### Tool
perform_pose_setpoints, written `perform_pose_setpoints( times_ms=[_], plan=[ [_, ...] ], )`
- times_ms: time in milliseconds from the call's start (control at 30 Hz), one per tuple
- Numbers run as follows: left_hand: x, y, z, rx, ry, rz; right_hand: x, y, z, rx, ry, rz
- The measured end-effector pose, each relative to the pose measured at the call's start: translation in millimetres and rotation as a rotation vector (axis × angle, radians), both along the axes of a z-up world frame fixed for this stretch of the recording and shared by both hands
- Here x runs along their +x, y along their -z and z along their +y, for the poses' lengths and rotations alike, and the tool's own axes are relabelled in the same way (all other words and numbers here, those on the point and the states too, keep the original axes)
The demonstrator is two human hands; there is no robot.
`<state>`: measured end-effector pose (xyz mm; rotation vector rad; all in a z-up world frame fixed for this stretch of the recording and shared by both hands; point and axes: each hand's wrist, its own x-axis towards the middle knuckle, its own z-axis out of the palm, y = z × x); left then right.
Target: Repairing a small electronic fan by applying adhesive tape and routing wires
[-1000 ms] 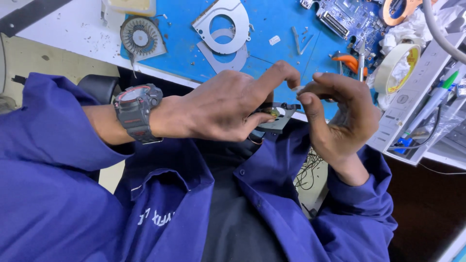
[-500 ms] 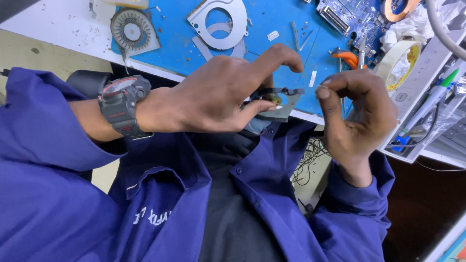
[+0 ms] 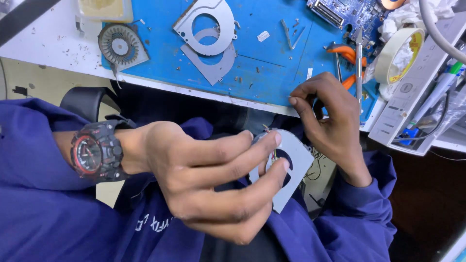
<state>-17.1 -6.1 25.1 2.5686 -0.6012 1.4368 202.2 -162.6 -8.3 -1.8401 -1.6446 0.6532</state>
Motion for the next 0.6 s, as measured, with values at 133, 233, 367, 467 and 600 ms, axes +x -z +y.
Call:
perform_pose_setpoints(
  times_ms=[133,233,367,467,600],
  plan=[
    [1,0,-2,0.088,-0.003,-0.044,0,1,0,-0.003,-0.030,-0.015],
    [1,0,-2,0.110,0.004,-0.056,1,3,1,0.037,-0.064,-0.054],
    [3,1,-3,0.080,0.010,-0.059,1,6,1,0.053,-0.086,-0.084],
    [3,1,-2,0.082,0.026,-0.049,2,7,1,0.064,-0.095,-0.093],
    [2,4,-7,0.036,-0.013,-0.013,2,11,-1,0.046,-0.092,-0.079]
  ],
)
